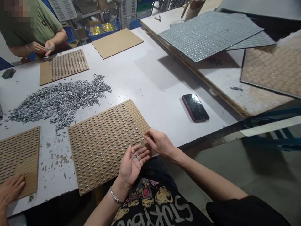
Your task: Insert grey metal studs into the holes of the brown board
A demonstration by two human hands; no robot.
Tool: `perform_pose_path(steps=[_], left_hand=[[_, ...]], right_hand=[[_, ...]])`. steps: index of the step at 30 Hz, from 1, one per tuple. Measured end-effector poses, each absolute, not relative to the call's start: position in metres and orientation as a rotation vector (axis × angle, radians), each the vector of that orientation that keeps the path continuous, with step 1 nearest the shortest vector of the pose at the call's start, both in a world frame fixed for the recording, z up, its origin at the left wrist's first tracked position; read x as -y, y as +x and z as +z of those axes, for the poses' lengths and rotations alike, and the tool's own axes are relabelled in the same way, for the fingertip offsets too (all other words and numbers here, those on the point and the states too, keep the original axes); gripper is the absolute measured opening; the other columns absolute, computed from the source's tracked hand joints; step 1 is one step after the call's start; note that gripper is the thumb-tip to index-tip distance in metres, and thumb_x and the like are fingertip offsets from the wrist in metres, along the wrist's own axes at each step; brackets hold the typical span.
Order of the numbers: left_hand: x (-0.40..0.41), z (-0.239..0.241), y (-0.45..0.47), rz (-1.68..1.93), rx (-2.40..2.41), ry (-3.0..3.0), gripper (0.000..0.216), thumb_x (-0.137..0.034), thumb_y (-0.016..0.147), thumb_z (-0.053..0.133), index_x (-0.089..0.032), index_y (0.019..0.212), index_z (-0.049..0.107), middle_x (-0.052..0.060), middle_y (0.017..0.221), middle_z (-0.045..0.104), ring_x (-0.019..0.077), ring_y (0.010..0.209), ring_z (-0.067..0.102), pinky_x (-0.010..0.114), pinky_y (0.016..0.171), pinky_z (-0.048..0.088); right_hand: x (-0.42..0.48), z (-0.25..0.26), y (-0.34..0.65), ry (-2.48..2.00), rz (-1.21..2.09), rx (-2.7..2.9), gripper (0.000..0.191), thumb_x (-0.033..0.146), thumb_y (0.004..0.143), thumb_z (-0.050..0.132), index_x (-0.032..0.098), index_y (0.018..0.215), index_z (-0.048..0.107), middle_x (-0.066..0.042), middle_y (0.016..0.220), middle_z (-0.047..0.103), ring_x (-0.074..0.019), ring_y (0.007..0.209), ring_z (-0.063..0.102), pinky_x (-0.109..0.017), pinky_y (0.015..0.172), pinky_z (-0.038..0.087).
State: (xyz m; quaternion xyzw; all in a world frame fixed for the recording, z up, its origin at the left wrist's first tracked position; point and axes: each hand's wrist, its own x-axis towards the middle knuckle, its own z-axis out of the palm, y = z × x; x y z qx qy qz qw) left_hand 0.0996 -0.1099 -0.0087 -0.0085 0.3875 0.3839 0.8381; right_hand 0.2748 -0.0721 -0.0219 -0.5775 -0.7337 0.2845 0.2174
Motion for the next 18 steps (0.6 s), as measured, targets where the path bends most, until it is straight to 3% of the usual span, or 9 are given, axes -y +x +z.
perform_pose_path(steps=[4, 8, 14, 18], left_hand=[[0.109, 0.001, 0.104, 0.805, -0.746, -0.039, 0.052, -0.051, 0.094, 0.035, -0.011, 0.120, 0.056, 0.014, 0.105, 0.066, 0.0199, 0.092, 0.064, 0.035, 0.087, 0.050], [0.111, 0.002, 0.109, 0.762, -0.754, -0.032, 0.058, -0.054, 0.093, 0.036, -0.013, 0.132, 0.048, 0.013, 0.104, 0.066, 0.0178, 0.087, 0.064, 0.031, 0.081, 0.050], [0.118, -0.009, 0.109, 0.732, -0.839, 0.089, 0.032, -0.039, 0.085, 0.060, -0.011, 0.101, 0.064, 0.010, 0.094, 0.066, 0.0160, 0.082, 0.062, 0.026, 0.074, 0.049], [0.121, -0.018, 0.102, 0.723, -0.980, 0.174, 0.022, -0.032, 0.078, 0.068, -0.013, 0.087, 0.064, 0.006, 0.081, 0.064, 0.0122, 0.066, 0.059, 0.023, 0.059, 0.045]], right_hand=[[0.099, -0.006, 0.270, -1.206, 0.796, 2.248, 0.016, 0.023, 0.095, 0.047, 0.019, 0.092, 0.062, -0.005, 0.087, 0.060, -0.0155, 0.076, 0.055, -0.025, 0.067, 0.042], [0.117, -0.006, 0.264, -1.150, 0.656, 2.335, 0.016, 0.024, 0.096, 0.048, 0.017, 0.092, 0.062, -0.006, 0.084, 0.061, -0.0183, 0.080, 0.055, -0.030, 0.071, 0.041], [0.110, -0.013, 0.279, -1.299, 0.986, 2.055, 0.011, 0.021, 0.093, 0.048, 0.019, 0.084, 0.054, -0.005, 0.084, 0.059, -0.0170, 0.079, 0.055, -0.029, 0.070, 0.044], [0.090, -0.030, 0.282, -1.517, 0.961, 1.871, 0.009, 0.018, 0.089, 0.051, 0.019, 0.081, 0.055, -0.003, 0.082, 0.060, -0.0161, 0.076, 0.056, -0.028, 0.070, 0.044]])
